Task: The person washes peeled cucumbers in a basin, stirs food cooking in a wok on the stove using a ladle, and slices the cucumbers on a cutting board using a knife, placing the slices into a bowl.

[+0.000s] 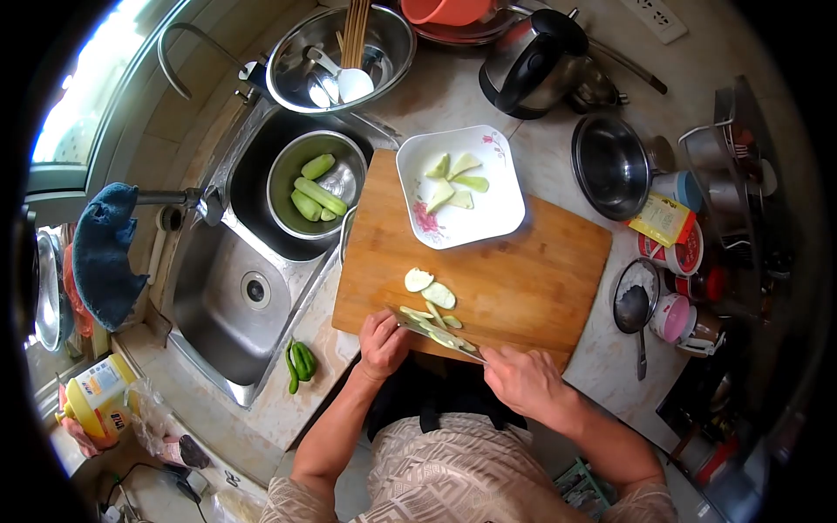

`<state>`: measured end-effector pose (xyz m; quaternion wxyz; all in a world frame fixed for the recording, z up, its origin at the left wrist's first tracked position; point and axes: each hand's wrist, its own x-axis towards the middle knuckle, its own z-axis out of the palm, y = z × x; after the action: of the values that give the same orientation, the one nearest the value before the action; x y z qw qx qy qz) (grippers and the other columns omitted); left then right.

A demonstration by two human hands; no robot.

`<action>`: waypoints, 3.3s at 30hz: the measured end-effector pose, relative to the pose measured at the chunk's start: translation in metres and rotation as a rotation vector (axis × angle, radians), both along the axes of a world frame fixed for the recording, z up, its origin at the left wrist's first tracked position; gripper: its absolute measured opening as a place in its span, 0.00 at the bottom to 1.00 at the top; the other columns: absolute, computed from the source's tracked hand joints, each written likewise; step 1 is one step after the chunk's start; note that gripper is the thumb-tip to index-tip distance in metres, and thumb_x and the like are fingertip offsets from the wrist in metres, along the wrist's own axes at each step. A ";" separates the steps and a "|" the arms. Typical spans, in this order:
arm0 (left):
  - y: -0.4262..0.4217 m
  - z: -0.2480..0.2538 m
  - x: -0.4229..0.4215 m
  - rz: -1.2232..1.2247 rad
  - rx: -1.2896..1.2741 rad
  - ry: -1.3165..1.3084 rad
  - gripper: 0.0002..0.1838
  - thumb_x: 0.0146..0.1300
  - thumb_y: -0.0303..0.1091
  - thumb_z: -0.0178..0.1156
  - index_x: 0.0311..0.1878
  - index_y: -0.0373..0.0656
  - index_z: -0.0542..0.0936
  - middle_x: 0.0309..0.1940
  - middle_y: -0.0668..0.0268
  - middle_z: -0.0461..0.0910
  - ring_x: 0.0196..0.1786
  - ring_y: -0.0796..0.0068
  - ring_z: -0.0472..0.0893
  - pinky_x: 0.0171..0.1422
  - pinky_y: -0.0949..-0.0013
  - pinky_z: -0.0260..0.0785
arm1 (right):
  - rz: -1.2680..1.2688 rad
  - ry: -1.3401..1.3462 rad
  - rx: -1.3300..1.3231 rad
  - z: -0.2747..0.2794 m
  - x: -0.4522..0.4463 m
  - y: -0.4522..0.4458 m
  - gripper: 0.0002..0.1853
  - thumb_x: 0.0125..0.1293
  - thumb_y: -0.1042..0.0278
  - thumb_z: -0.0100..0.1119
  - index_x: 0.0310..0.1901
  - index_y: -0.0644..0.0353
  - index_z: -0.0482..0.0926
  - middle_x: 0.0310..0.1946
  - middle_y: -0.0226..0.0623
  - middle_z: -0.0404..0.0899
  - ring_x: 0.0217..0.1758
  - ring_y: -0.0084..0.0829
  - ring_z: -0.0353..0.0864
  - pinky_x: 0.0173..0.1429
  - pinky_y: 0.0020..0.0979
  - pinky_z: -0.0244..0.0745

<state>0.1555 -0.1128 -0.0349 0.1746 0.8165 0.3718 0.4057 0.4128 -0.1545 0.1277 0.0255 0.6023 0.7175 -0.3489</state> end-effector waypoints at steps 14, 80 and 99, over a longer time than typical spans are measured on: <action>0.003 0.010 0.001 0.075 -0.078 0.063 0.19 0.48 0.23 0.68 0.47 0.38 0.86 0.46 0.60 0.84 0.47 0.59 0.83 0.50 0.58 0.76 | -0.186 0.142 0.066 -0.017 -0.012 0.000 0.13 0.71 0.63 0.59 0.51 0.59 0.81 0.31 0.47 0.83 0.33 0.54 0.84 0.37 0.54 0.78; 0.021 0.026 0.056 -0.052 -0.304 0.140 0.19 0.62 0.34 0.69 0.56 0.40 0.83 0.54 0.59 0.84 0.61 0.56 0.78 0.67 0.51 0.65 | -1.253 1.005 -0.263 -0.092 0.021 -0.157 0.13 0.84 0.64 0.48 0.38 0.60 0.69 0.25 0.31 0.74 0.18 0.20 0.71 0.24 0.24 0.69; 0.018 0.039 0.081 0.055 -0.314 0.003 0.28 0.65 0.32 0.66 0.69 0.37 0.76 0.72 0.51 0.74 0.76 0.47 0.68 0.82 0.41 0.52 | -0.930 0.853 -0.228 -0.070 -0.061 -0.075 0.20 0.81 0.58 0.53 0.31 0.61 0.69 0.17 0.32 0.74 0.17 0.23 0.76 0.22 0.29 0.69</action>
<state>0.2362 -0.0953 0.0037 0.2882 0.7694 0.4529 0.3462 0.3517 -0.2294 0.0578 -0.3523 0.6526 0.2868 -0.6064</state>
